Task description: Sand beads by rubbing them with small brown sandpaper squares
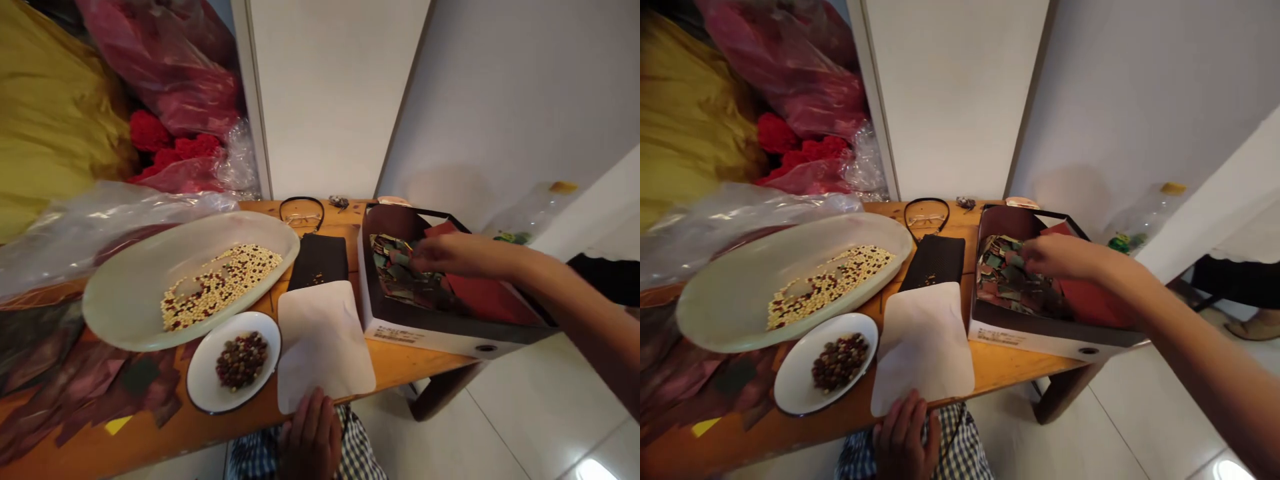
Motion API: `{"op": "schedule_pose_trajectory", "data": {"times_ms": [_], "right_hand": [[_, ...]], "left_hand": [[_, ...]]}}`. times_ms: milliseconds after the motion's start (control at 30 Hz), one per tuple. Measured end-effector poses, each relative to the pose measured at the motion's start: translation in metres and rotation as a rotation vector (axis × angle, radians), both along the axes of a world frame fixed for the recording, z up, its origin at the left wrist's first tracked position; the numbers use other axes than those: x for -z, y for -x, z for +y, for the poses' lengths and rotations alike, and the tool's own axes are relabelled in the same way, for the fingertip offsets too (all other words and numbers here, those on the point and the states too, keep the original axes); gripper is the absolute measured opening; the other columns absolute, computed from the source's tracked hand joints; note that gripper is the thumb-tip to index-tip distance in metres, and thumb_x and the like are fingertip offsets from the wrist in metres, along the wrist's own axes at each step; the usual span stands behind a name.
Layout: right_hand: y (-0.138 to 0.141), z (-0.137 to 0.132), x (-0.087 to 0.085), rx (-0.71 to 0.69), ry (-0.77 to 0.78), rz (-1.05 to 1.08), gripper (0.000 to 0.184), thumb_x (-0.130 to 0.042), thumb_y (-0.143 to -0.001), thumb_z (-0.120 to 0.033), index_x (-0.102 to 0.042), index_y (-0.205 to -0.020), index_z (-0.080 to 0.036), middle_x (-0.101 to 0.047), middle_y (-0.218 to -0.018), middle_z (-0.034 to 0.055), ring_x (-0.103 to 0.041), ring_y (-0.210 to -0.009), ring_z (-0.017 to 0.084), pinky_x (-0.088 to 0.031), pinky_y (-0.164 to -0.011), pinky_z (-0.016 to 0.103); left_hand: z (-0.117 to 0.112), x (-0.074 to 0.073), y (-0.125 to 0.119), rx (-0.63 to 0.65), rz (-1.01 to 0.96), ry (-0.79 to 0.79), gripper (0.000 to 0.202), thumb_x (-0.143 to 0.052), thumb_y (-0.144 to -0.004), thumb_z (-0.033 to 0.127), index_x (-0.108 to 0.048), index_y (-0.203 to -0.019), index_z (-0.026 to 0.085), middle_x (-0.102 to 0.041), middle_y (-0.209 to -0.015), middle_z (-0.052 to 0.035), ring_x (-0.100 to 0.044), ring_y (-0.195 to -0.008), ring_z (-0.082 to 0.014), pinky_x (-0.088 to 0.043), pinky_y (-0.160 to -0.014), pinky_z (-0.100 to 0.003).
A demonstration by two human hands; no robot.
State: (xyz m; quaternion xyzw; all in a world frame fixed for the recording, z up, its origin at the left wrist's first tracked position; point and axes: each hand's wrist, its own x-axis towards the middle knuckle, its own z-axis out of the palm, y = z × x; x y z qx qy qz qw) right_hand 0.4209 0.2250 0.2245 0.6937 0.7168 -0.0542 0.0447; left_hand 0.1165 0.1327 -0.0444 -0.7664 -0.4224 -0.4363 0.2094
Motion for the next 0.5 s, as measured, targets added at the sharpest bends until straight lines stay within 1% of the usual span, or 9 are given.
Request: {"op": "schedule_pose_trajectory", "data": {"times_ms": [33, 100, 167, 200, 267, 333, 367, 433, 500], "right_hand": [[0.000, 0.023, -0.001, -0.015, 0.041, -0.012, 0.023, -0.062, -0.076, -0.016, -0.069, -0.097, -0.021, -0.069, -0.079, 0.0023, -0.060, -0.067, 0.014, -0.040, -0.061, 0.026], [0.001, 0.061, 0.008, -0.025, 0.107, -0.052, 0.043, -0.071, -0.064, -0.009, -0.067, -0.106, -0.022, -0.069, -0.090, 0.0035, -0.063, -0.074, 0.017, -0.042, -0.063, 0.026], [0.003, 0.083, 0.024, -0.020, 0.144, -0.096, 0.061, -0.077, -0.056, -0.008, -0.062, -0.113, -0.021, -0.065, -0.106, 0.0078, -0.063, -0.082, 0.021, -0.045, -0.066, 0.028], [0.002, 0.088, 0.031, -0.024, 0.164, -0.108, 0.063, -0.078, -0.059, -0.010, -0.058, -0.117, -0.020, -0.062, -0.112, 0.0090, -0.062, -0.086, 0.021, -0.047, -0.068, 0.030], [-0.001, 0.091, 0.043, -0.041, 0.210, -0.115, 0.051, -0.073, -0.071, -0.019, -0.054, -0.118, -0.018, -0.058, -0.116, 0.0090, -0.061, -0.089, 0.020, -0.050, -0.072, 0.033], [-0.005, 0.088, 0.048, -0.064, 0.268, -0.103, 0.031, -0.063, -0.083, -0.026, -0.056, -0.112, -0.016, -0.060, -0.110, 0.0065, -0.060, -0.087, 0.017, -0.051, -0.074, 0.034], [-0.007, 0.086, 0.047, -0.072, 0.300, -0.094, 0.025, -0.060, -0.085, -0.027, -0.058, -0.107, -0.015, -0.062, -0.104, 0.0052, -0.061, -0.084, 0.015, -0.051, -0.073, 0.034], [-0.011, 0.081, 0.043, -0.077, 0.360, -0.071, 0.022, -0.063, -0.082, -0.028, -0.062, -0.098, -0.014, -0.064, -0.092, 0.0027, -0.060, -0.075, 0.013, -0.051, -0.067, 0.030], [-0.015, 0.079, 0.032, -0.081, 0.414, -0.043, 0.023, -0.070, -0.073, -0.028, -0.066, -0.092, -0.015, -0.065, -0.079, -0.0008, -0.059, -0.066, 0.012, -0.048, -0.061, 0.026]], "left_hand": [[0.001, 0.001, 0.000, -0.007, 0.007, -0.018, 0.021, -0.066, -0.072, 0.017, -0.061, -0.092, 0.023, -0.072, -0.079, -0.0030, -0.062, -0.076, -0.0202, -0.030, -0.087, -0.035], [0.002, 0.004, 0.001, -0.017, 0.021, -0.044, 0.022, -0.067, -0.071, 0.017, -0.061, -0.091, 0.024, -0.072, -0.078, -0.0029, -0.061, -0.076, -0.0205, -0.032, -0.082, -0.035], [0.003, 0.008, 0.003, -0.023, 0.036, -0.073, 0.023, -0.068, -0.070, 0.019, -0.060, -0.091, 0.025, -0.071, -0.078, -0.0020, -0.061, -0.076, -0.0203, -0.034, -0.078, -0.034], [0.004, 0.009, 0.004, -0.026, 0.045, -0.090, 0.024, -0.068, -0.069, 0.018, -0.060, -0.091, 0.025, -0.071, -0.078, -0.0015, -0.061, -0.076, -0.0202, -0.034, -0.077, -0.034], [0.005, 0.013, 0.005, -0.030, 0.055, -0.121, 0.026, -0.069, -0.068, 0.017, -0.060, -0.090, 0.026, -0.070, -0.076, -0.0009, -0.060, -0.074, -0.0203, -0.034, -0.077, -0.035], [0.007, 0.015, 0.005, -0.034, 0.046, -0.128, 0.025, -0.071, -0.066, 0.018, -0.060, -0.088, 0.026, -0.069, -0.074, -0.0009, -0.058, -0.072, -0.0207, -0.035, -0.076, -0.035], [0.007, 0.016, 0.005, -0.035, 0.043, -0.126, 0.025, -0.071, -0.066, 0.020, -0.060, -0.087, 0.026, -0.069, -0.074, -0.0008, -0.058, -0.072, -0.0209, -0.035, -0.076, -0.036], [0.008, 0.017, 0.006, -0.040, 0.043, -0.131, 0.026, -0.072, -0.066, 0.021, -0.061, -0.089, 0.027, -0.069, -0.072, -0.0006, -0.058, -0.073, -0.0216, -0.035, -0.080, -0.037], [0.008, 0.017, 0.007, -0.039, 0.065, -0.150, 0.031, -0.070, -0.068, 0.022, -0.061, -0.096, 0.029, -0.069, -0.073, -0.0006, -0.059, -0.079, -0.0231, -0.035, -0.086, -0.039]]}}
